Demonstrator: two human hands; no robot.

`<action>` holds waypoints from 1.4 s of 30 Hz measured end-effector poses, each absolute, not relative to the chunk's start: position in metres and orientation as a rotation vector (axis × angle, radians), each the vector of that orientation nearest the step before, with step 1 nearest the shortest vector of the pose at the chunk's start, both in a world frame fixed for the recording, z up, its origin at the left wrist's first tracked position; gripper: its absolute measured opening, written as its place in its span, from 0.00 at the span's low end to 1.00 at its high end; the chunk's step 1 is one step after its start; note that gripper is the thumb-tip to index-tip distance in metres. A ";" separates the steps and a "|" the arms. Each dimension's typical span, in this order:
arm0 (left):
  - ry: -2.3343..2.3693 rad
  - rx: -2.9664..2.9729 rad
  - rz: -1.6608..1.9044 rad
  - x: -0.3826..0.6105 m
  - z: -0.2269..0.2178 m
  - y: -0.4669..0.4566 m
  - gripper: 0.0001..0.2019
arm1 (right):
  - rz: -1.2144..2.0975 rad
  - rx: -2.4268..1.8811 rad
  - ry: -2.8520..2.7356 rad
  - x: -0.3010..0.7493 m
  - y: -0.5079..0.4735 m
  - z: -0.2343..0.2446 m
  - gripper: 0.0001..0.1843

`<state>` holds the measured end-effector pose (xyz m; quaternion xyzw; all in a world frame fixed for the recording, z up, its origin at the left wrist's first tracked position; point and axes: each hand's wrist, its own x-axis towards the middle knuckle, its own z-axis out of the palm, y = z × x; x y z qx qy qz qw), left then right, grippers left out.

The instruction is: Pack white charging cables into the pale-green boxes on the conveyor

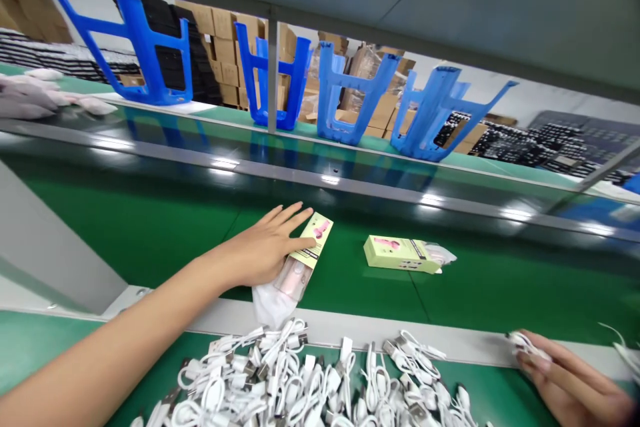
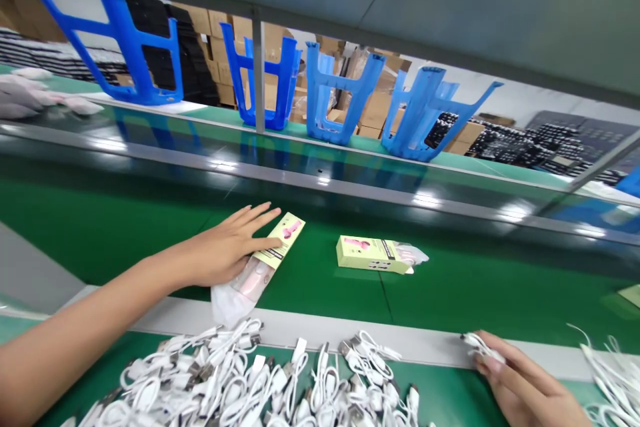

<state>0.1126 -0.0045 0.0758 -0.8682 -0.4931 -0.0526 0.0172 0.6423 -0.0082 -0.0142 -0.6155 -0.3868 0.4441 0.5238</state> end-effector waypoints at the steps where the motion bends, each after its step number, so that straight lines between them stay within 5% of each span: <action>1: -1.567 -2.687 -0.171 0.111 0.077 -0.005 0.33 | 1.069 -1.464 -0.905 0.645 -0.006 -0.018 0.23; 10: -1.417 -2.793 -0.125 0.134 0.069 -0.001 0.44 | 1.146 -1.373 -0.889 0.645 -0.002 -0.020 0.29; 20: -1.472 -2.724 -0.341 0.153 0.070 0.026 0.22 | 1.150 -1.448 -0.891 0.646 -0.012 -0.012 0.28; 27: -1.796 -2.612 -0.320 0.138 0.063 0.028 0.35 | 1.212 -1.493 -0.964 0.596 0.008 0.024 0.32; 33: -1.726 -2.651 -0.307 0.150 0.061 0.028 0.33 | 1.238 -1.293 -1.512 0.469 0.050 0.071 0.20; 42: -1.649 -2.668 -0.374 0.167 0.056 0.031 0.26 | 1.149 -1.341 -1.980 0.402 0.072 0.069 0.15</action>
